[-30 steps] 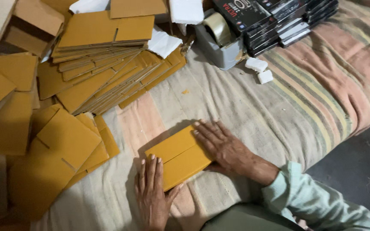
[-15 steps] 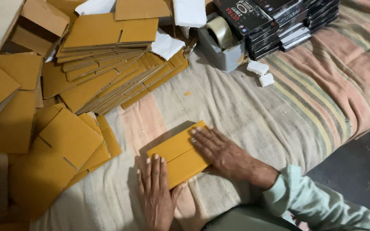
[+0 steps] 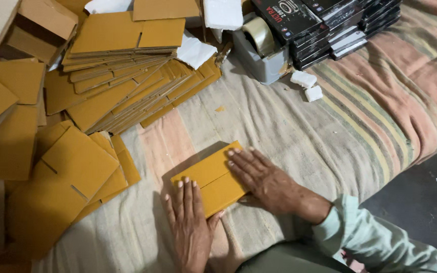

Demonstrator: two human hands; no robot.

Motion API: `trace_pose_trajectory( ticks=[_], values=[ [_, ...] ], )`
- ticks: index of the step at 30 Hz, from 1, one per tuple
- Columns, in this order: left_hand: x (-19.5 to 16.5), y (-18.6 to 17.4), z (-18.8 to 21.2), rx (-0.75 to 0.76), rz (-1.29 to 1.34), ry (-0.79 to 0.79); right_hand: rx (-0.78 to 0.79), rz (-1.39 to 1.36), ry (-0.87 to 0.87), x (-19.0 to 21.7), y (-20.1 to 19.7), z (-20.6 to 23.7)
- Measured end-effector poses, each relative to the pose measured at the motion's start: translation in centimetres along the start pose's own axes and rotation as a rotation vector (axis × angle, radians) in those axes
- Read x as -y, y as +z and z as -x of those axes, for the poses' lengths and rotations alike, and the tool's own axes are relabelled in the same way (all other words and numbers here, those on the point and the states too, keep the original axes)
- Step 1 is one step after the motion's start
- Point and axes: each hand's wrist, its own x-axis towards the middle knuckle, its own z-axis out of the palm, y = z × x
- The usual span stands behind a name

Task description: The person folds flat yellow cardboard blanks into boxes, pressing the creases flat with their palms, opening the folded blank into a box shape, and setting finished boxes on a pile beside them, repeating the cycle.

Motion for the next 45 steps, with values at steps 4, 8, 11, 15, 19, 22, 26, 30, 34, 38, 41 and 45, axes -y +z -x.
trace_pose_trajectory(
  ticks=[4,8,11,15,19,22,26,30,34,38,41,45],
  values=[
    [-0.1,0.5,-0.8,0.055,-0.087,-0.101,-0.053,-0.014,0.074,0.1,0.3,-1.1],
    [-0.5,2.5,-4.6,0.039,-0.030,-0.221,-0.094,0.033,0.101,0.9,2.7,-5.8],
    [0.2,4.0,-7.2,0.185,0.019,-0.358,0.006,0.000,0.113,0.3,4.0,-8.7],
    [2.6,4.6,-8.5,0.158,-0.005,-0.309,-0.050,0.077,0.150,-0.9,4.3,-9.8],
    [3.9,3.9,-7.7,0.200,0.109,-0.422,-0.180,0.111,0.313,-1.7,3.2,-8.8],
    [3.5,3.8,-7.2,0.123,-0.074,-0.407,-0.198,0.275,0.230,-1.3,2.2,-8.2],
    [2.5,4.9,-7.8,0.163,0.127,-0.249,-0.063,0.167,0.081,0.0,1.6,-9.2],
    [2.7,5.7,-8.3,0.209,0.113,-0.235,-0.162,-0.066,0.087,0.1,1.3,-10.4],
    [3.5,4.7,-7.6,0.066,0.048,-0.223,0.001,0.034,0.260,-1.2,1.2,-9.4],
    [2.5,2.3,-4.2,0.039,0.245,-0.295,-0.143,-0.048,0.382,-1.2,0.9,-5.9],
    [1.1,0.9,-1.5,0.000,0.219,-0.096,-0.224,0.032,0.262,0.2,0.6,-3.6],
    [0.1,0.8,-0.1,-0.004,0.200,-0.037,-0.188,0.142,0.042,3.2,1.6,-2.4]
  ],
)
